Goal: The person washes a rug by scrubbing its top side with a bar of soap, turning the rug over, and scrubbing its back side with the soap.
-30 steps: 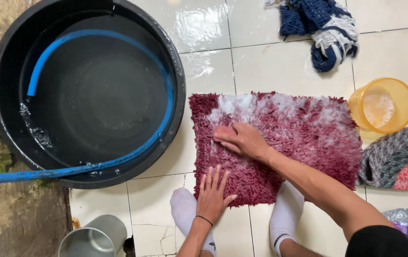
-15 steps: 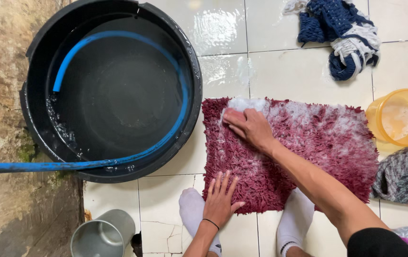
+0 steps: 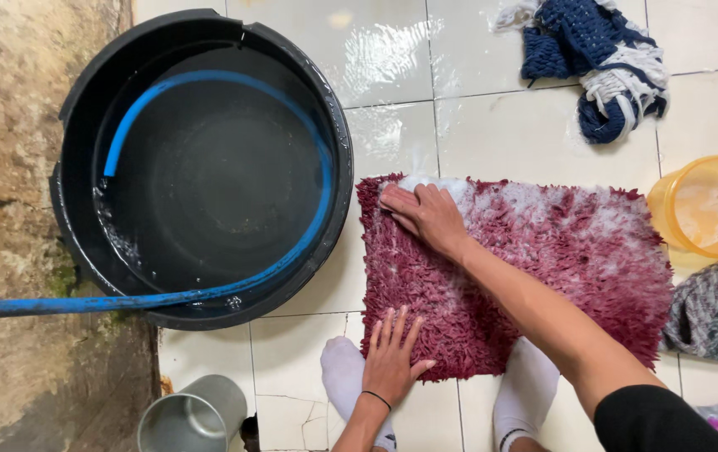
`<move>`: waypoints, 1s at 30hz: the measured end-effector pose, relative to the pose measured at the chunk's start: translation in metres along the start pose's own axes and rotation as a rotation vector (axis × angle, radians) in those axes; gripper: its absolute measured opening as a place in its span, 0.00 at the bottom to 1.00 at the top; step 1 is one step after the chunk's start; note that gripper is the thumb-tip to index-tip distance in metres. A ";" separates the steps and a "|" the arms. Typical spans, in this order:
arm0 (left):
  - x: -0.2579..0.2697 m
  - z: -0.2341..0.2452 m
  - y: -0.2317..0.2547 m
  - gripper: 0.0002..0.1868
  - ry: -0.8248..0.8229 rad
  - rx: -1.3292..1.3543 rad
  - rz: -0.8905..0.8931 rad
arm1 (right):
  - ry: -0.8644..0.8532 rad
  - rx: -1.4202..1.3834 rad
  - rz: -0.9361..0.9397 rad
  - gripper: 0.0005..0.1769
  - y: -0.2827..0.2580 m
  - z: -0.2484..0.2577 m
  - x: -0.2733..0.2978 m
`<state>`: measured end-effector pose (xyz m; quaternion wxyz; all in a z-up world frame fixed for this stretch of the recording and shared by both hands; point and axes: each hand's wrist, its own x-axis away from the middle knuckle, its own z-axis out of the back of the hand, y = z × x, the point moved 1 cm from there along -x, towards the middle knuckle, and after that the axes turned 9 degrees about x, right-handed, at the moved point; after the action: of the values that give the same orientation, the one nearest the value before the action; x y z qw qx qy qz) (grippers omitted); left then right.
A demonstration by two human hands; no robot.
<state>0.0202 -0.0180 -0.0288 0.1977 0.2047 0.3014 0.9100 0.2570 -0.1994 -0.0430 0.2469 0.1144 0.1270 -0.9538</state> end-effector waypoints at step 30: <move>0.003 -0.003 -0.007 0.45 0.026 -0.011 -0.010 | -0.161 -0.106 0.437 0.25 -0.046 0.013 0.020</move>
<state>0.0184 -0.0130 -0.0344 0.1993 0.1902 0.2998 0.9133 0.2150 -0.1731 -0.0278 0.4624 0.0497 0.1291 -0.8758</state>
